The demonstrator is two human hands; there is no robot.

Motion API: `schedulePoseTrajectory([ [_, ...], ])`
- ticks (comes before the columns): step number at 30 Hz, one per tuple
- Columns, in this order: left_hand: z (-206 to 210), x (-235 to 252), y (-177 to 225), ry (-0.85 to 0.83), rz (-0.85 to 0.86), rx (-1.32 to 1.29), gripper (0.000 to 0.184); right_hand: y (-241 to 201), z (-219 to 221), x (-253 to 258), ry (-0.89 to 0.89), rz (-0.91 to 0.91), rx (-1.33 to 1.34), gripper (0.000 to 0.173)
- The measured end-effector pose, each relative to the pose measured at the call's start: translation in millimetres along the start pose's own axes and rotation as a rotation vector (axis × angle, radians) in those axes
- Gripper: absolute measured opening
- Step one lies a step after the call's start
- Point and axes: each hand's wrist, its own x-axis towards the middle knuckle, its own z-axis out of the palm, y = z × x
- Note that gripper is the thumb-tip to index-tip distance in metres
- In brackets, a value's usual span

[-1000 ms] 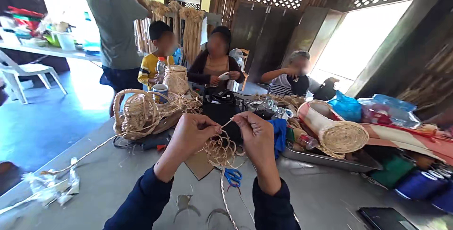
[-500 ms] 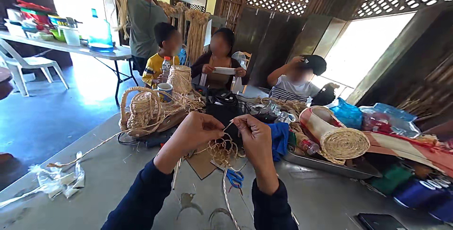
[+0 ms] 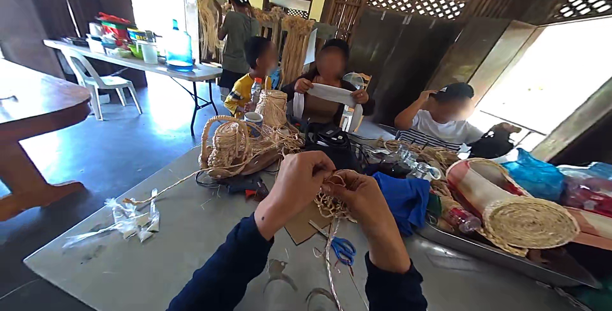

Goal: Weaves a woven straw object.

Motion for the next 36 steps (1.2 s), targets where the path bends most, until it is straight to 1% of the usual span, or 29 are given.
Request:
schedulePoseTrajectory([
  [4,1,0,0,-0.003,0.042,0.016,0.01,-1,4,0,0.057,0.003,0.005,0.01],
  [7,-3,-1,2,-0.08,0.067,0.032,0.015,2,1,1,0.054,-0.03,-0.035,0.01],
  [9,-4,-3,3,-0.096,0.13,0.098,0.017,2,0,1,0.035,-0.042,-0.048,0.011],
  [11,0,-5,2,-0.077,0.213,0.196,0.017,2,0,0,0.021,-0.055,-0.052,0.013],
  [13,2,-6,3,-0.054,0.244,0.258,0.017,2,-1,0,0.007,-0.057,-0.058,0.013],
  [19,12,-7,-1,0.135,0.27,0.216,0.017,1,-6,-2,-0.016,-0.088,-0.006,0.016],
  [21,17,-9,0,0.203,0.298,0.248,0.015,0,-6,-3,-0.028,-0.1,-0.034,0.013],
  [23,20,-13,-2,0.234,0.322,0.268,0.013,-2,-8,-5,-0.036,-0.108,-0.093,0.007],
  [25,22,-13,-5,0.251,0.354,0.294,0.013,-6,-10,-6,-0.04,-0.119,-0.125,0.004],
  [28,26,-11,-9,0.28,0.456,0.365,0.017,-9,-13,-7,-0.032,-0.115,-0.181,0.005],
  [30,24,-11,-11,0.263,0.49,0.405,0.02,-10,-14,-7,-0.045,-0.11,-0.216,0.007],
  [33,19,-11,-11,0.23,0.467,0.417,0.023,-16,-12,-9,-0.046,-0.097,-0.184,0.006],
  [36,9,-12,-15,0.195,0.433,0.39,0.025,-21,-11,-12,-0.092,-0.086,-0.146,0.01],
])
